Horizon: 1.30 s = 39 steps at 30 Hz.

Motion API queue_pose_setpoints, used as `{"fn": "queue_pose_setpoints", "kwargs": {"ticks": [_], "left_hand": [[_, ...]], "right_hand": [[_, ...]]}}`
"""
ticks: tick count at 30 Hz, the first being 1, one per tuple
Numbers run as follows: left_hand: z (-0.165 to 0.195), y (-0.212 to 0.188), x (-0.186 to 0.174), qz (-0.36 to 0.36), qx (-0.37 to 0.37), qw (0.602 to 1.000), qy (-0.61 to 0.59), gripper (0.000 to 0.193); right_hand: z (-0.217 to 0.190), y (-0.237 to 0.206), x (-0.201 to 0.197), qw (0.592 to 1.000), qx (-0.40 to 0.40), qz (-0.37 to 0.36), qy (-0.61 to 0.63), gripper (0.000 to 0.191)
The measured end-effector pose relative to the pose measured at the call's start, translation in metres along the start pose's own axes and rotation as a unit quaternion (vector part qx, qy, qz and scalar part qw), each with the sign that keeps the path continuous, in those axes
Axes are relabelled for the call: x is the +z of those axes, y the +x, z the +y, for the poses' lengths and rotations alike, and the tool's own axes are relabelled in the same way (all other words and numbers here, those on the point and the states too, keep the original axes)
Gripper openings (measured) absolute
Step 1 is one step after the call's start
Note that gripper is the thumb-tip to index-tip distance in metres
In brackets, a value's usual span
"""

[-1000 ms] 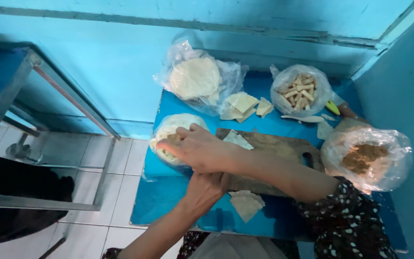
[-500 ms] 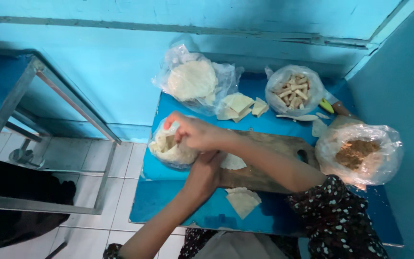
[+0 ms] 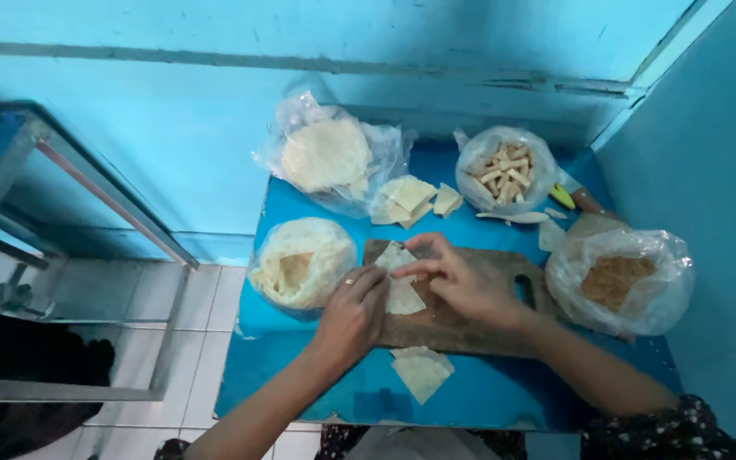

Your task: The person sits at a small blue table and tears flat dough sheets into small pieces on a wooden cutting board, then rolls and pinches the pieces by hand into small shapes. The finished pieces are placed into a plastic bag containing a brown powdery coating, with more dough pieces set aside on the table.

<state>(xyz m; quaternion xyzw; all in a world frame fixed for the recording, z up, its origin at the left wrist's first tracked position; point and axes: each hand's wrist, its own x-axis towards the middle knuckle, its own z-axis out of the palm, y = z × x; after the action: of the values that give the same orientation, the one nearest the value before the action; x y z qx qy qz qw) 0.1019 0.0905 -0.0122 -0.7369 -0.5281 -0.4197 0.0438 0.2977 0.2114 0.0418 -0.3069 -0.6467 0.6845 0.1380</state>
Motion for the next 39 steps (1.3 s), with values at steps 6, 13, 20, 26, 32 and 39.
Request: {"fn": "queue_pose_setpoints", "kwargs": {"ticks": [6,13,20,26,32,39], "left_hand": [[0.001,-0.003,0.003,0.021,0.002,1.0,-0.003,0.028],[0.003,0.0,0.001,0.017,0.018,1.0,0.006,0.032],[0.003,0.002,-0.004,0.012,0.019,1.0,0.003,0.033],[0.006,0.004,-0.007,0.015,0.018,1.0,0.008,0.031],[0.008,0.005,-0.006,0.035,0.003,0.999,-0.027,0.024],[0.003,0.001,-0.001,0.032,-0.055,0.995,-0.073,0.022]], "right_hand": [[0.021,-0.018,0.019,0.739,-0.324,0.072,-0.587,0.066],[-0.009,-0.013,-0.013,0.941,-0.102,0.069,-0.314,0.069],[-0.018,0.009,-0.001,0.811,-0.245,0.048,-0.529,0.075],[-0.005,0.006,0.019,0.614,-0.294,0.094,-0.726,0.077],[-0.015,0.004,0.005,0.569,-0.34,0.134,-0.737,0.08],[-0.016,-0.039,0.014,0.838,-0.245,0.094,-0.479,0.067]]}}
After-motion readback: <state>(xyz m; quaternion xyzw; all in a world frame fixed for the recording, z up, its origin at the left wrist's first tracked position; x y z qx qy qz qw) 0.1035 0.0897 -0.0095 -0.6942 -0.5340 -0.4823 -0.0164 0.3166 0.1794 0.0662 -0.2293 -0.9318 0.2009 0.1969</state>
